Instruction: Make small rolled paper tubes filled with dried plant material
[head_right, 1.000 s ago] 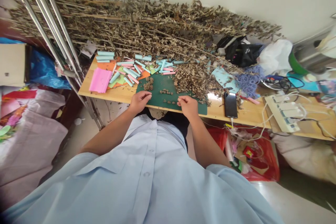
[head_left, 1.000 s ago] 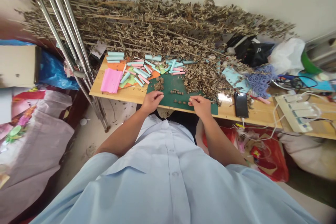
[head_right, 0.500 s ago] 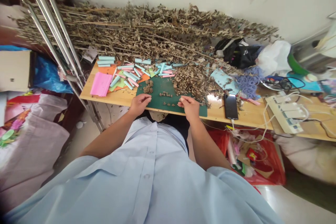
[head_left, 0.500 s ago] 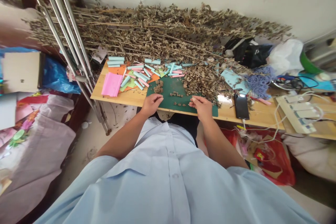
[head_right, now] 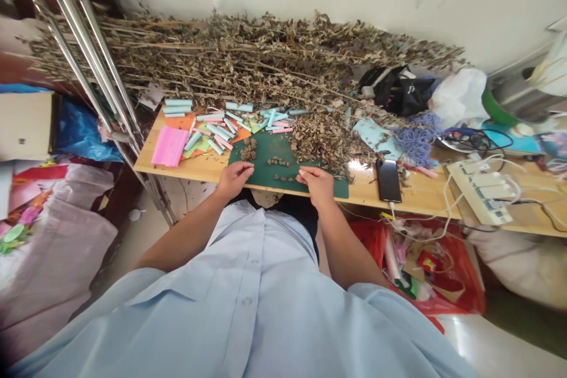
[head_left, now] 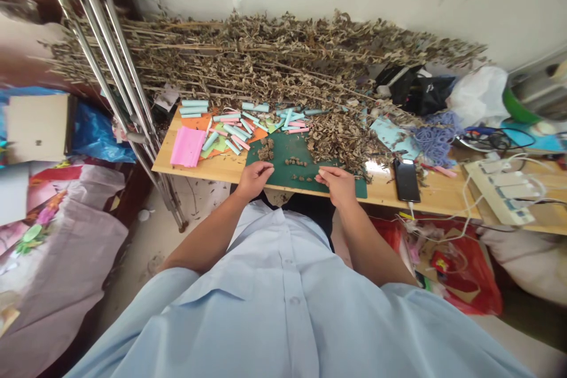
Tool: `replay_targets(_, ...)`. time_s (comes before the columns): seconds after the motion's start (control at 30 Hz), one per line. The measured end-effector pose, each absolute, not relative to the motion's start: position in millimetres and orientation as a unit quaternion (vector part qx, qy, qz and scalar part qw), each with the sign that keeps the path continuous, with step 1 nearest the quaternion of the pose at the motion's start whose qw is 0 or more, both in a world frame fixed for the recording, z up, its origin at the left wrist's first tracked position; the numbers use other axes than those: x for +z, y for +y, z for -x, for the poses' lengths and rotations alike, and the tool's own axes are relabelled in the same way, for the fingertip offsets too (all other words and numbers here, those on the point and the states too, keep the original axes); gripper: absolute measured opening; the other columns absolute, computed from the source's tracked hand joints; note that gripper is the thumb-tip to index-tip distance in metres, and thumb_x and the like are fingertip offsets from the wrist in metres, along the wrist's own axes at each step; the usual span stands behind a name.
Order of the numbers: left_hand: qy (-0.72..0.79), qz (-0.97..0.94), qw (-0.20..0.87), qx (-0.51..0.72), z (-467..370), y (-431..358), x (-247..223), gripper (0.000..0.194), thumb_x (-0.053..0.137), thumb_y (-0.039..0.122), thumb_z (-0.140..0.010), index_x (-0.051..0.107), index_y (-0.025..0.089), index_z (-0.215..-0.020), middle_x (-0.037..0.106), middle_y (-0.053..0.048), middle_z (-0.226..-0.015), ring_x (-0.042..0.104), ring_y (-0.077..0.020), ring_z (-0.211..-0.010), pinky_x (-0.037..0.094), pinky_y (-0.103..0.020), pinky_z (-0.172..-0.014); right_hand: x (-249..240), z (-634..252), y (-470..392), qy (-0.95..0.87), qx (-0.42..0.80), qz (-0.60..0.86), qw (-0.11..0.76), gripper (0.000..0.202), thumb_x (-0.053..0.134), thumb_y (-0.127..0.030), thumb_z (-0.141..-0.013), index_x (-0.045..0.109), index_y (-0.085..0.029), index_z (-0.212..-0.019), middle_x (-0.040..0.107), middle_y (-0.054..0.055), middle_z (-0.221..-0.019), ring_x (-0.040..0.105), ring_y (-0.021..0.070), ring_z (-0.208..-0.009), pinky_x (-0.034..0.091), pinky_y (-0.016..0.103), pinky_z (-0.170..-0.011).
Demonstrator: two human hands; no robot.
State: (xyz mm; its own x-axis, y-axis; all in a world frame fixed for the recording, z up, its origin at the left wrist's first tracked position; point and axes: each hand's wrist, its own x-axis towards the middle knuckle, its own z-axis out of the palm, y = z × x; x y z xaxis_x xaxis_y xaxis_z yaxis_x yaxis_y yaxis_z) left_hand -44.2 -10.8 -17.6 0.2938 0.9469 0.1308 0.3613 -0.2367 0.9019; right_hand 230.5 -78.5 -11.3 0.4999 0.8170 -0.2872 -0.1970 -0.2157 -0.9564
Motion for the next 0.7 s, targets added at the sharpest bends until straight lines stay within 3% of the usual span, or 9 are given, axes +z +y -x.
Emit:
replay_targets(0.17, 0.470, -0.700, 0.396, 0.365, 44.3, -10.5, -18.5, 0.025, 0.064, 0.040, -0.092, 0.075, 0.020, -0.102, 0.076, -0.006, -0.096, 0.071, -0.0201, -0.090, 0.056, -0.035, -0.085, -15.4, -227.2, -78.1, -0.263, 0.401, 0.667, 0.571, 0.028, 0.085, -0.036, -0.060, 0.076, -0.018, -0.079, 0.069, -0.001, -0.061, 0.066, 0.0148, -0.054, 0.059, 0.031, -0.059)
replay_targets(0.33, 0.468, -0.696, 0.402, 0.367, 43.9, -10.7, -19.7, 0.026, 0.064, 0.040, -0.092, 0.075, 0.020, -0.102, 0.076, -0.006, -0.095, 0.070, -0.0196, -0.089, 0.056, -0.034, -0.085, -17.8, -227.5, -79.7, -0.290, 0.419, 0.649, 0.565, 0.036, 0.083, -0.038, -0.064, 0.076, -0.019, -0.094, 0.070, -0.003, -0.065, 0.066, 0.0136, -0.056, 0.059, 0.030, -0.063)
replay_targets(0.7, 0.469, -0.704, 0.394, 0.361, 44.6, -10.0, -20.5, 0.026, 0.063, 0.041, -0.092, 0.076, 0.021, -0.101, 0.076, -0.006, -0.097, 0.071, -0.0195, -0.089, 0.057, -0.034, -0.085, -25.8, -230.7, -84.1, -0.312, 0.409, 0.652, 0.557, 0.032, 0.070, -0.050, -0.078, 0.069, -0.020, -0.090, 0.063, -0.004, -0.068, 0.061, 0.0125, -0.054, 0.060, 0.030, -0.056)
